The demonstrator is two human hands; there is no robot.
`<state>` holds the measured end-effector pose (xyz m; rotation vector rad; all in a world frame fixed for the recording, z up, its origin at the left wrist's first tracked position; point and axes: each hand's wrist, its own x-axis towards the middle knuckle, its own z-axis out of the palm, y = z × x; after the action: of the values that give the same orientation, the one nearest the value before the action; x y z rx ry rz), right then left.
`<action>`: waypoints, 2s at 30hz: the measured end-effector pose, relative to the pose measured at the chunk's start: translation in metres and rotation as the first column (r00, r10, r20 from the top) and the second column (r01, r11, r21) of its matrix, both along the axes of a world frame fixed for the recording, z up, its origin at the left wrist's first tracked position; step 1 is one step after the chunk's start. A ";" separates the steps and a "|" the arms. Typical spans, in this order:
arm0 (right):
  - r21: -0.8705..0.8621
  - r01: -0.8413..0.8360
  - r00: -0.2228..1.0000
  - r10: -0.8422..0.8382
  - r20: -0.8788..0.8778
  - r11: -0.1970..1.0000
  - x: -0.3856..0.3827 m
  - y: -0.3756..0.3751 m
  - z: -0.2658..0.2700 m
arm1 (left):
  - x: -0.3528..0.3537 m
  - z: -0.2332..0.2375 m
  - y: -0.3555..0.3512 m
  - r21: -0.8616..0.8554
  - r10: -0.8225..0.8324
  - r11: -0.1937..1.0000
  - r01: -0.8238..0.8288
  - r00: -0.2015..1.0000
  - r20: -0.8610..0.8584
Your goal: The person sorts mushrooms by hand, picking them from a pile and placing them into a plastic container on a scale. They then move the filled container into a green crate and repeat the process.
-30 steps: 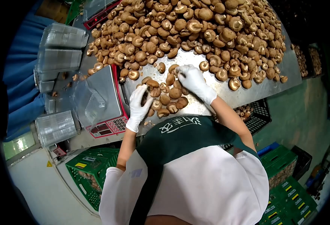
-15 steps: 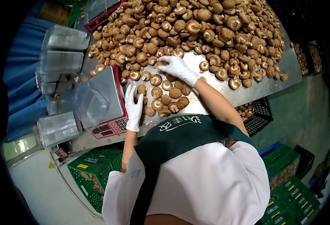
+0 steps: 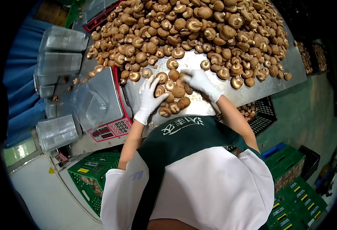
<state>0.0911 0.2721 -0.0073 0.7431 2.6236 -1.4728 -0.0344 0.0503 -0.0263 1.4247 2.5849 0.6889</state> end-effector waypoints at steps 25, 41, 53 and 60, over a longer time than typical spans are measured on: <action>0.620 0.029 0.943 0.185 -0.278 0.784 -0.104 -0.012 -0.013 | -0.041 0.006 0.024 -0.087 0.031 0.996 -0.030 1.000 0.000; 0.677 0.119 0.948 0.119 -0.295 0.727 -0.096 -0.006 -0.007 | -0.015 0.004 0.009 -0.153 -0.132 0.980 0.124 0.990 -0.040; 0.547 -0.173 0.934 0.313 -0.173 0.819 -0.058 -0.032 -0.001 | -0.004 0.010 -0.023 -0.141 -0.096 0.985 0.098 0.995 0.024; 0.575 0.092 0.938 0.123 -0.324 0.813 -0.084 -0.015 -0.014 | -0.012 0.028 -0.022 -0.097 0.169 0.980 -0.175 0.983 -0.071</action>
<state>0.0068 0.2576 -0.0215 0.5074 3.4066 -0.8228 -0.0462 0.0285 0.0018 1.2225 2.7720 0.5284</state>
